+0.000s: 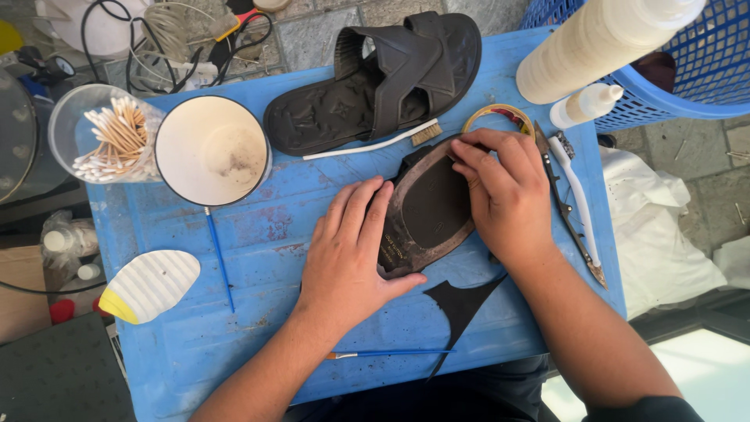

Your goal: The person scrapes the sole of a black sandal with a pointed metal tool to remove debris or old adhesive. They hold the sandal with their left hand and use the tool with their right hand, working on the inner sole area.

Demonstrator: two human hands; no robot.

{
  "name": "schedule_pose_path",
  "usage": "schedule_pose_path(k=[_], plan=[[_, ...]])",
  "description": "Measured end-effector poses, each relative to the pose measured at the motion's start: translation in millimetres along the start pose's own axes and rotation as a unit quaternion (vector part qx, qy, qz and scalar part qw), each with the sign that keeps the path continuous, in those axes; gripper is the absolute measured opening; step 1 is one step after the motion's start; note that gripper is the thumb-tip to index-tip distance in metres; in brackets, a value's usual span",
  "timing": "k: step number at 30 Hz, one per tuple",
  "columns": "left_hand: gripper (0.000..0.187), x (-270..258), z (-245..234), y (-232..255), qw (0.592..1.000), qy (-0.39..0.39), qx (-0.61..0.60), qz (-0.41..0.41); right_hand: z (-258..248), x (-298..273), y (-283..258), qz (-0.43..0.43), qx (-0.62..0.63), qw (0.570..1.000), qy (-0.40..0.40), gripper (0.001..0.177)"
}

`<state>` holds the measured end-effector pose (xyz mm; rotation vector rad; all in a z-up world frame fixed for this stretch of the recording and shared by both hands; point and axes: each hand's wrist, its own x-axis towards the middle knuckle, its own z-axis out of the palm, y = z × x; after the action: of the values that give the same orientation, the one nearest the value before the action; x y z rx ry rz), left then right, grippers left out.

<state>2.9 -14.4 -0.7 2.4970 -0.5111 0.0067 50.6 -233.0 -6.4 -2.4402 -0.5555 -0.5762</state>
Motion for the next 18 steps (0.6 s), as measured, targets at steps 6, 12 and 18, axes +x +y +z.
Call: schedule_pose_path(k=[6,12,18], plan=[[0.116,1.2,-0.1,-1.5,1.000,0.009,-0.022,0.003,4.9,3.1,-4.5,0.004,-0.021,1.000,0.012,0.022],[0.115,0.7,0.7,-1.7,0.999,0.012,-0.034,0.001,7.2,4.6,-15.1,-0.059,0.026,0.997,-0.038,0.027],[0.114,-1.8,3.3,-3.6,0.999,0.022,-0.050,0.002,5.7,8.0,-7.9,-0.056,0.015,0.997,-0.048,0.026]])
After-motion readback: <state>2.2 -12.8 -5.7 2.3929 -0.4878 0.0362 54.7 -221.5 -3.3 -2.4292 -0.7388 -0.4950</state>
